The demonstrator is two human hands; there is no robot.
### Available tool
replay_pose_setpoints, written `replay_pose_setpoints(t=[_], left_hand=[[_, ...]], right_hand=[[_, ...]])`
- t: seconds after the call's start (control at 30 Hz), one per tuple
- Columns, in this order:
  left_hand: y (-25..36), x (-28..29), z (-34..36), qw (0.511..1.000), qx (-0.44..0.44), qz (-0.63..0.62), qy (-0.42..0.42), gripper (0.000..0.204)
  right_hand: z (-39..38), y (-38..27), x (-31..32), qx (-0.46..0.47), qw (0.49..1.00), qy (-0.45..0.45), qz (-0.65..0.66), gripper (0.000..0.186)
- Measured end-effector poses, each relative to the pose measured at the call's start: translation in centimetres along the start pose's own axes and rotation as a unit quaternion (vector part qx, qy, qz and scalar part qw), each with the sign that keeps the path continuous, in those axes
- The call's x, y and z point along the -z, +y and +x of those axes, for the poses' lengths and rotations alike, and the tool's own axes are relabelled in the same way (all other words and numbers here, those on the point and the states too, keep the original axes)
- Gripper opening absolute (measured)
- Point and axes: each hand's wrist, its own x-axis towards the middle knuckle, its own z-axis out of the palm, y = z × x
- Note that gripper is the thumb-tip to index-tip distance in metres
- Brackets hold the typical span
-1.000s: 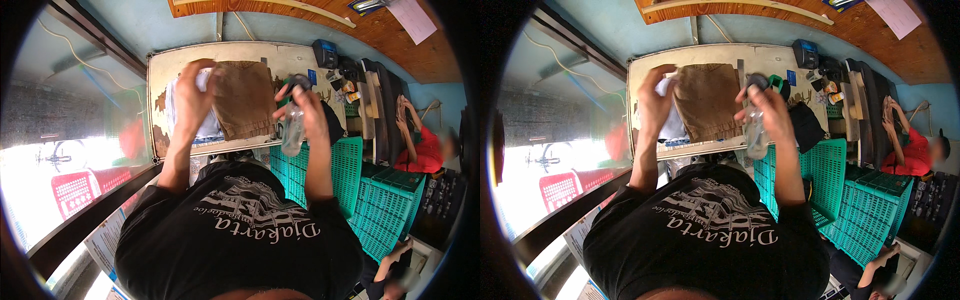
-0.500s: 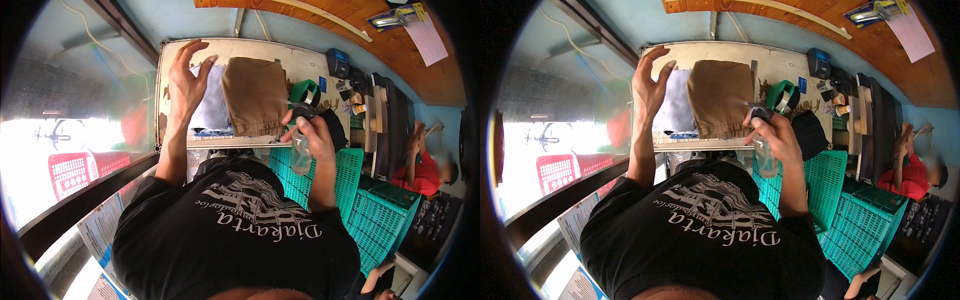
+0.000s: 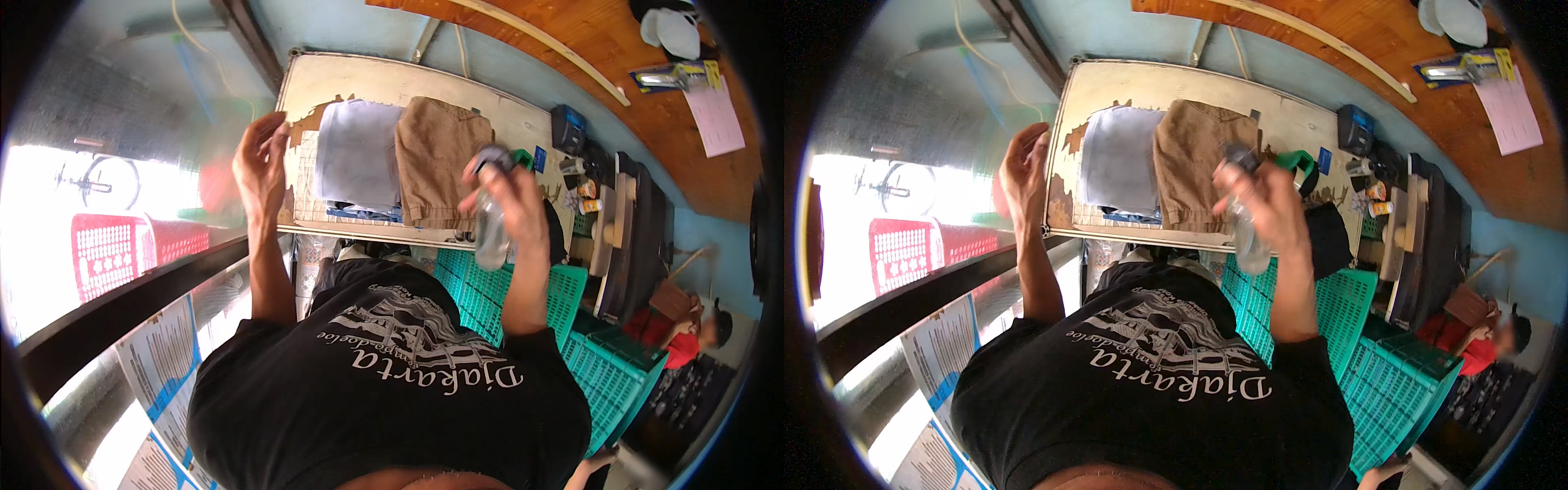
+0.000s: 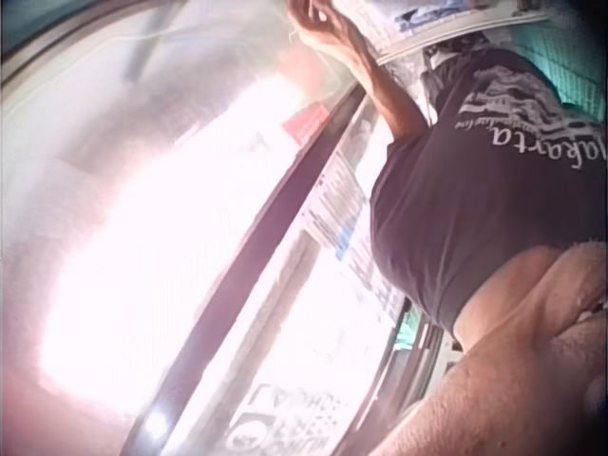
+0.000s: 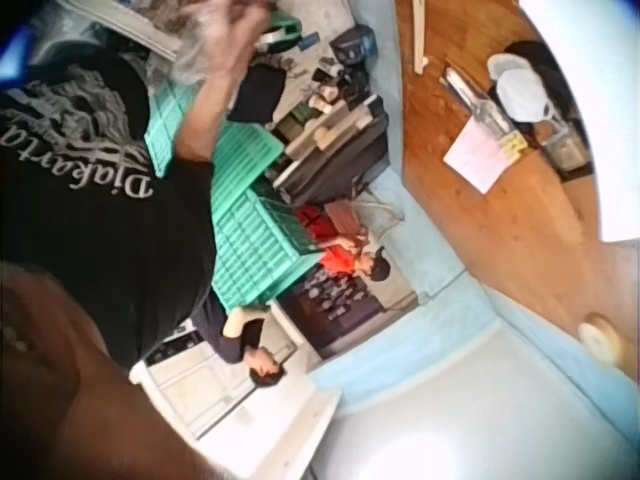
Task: The person sorts folded laundry from a green basket, sprays fabric with a bottle, and stacks the items on a work surface.
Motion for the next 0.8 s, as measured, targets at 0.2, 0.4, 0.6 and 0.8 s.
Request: replay_pose_setpoints(t=[0.2, 0.4, 0.6, 0.8], left_hand=[[-1.2, 2.9, -0.6, 0.999, -0.017, 0.004, 0.036, 0.026], [1.2, 2.9, -0.7, 1.0, -0.019, -0.021, 0.0, 0.026], [1.8, 4.3, -1.7, 0.999, -0.015, -0.043, -0.018, 0.03], [1.9, 3.5, -2.8, 0.991, 0.02, -0.105, -0.08, 0.022]], right_hand=[[6.8, 4.1, 9.9, 0.002, 0.944, 0.257, -0.209, 0.052], [14.2, 17.6, 15.9, -0.149, 0.897, 0.331, -0.252, 0.068], [16.0, 23.3, 15.1, -0.049, 0.866, 0.404, -0.291, 0.087], [15.4, 25.1, 16.4, -0.133, 0.866, 0.407, -0.259, 0.099]])
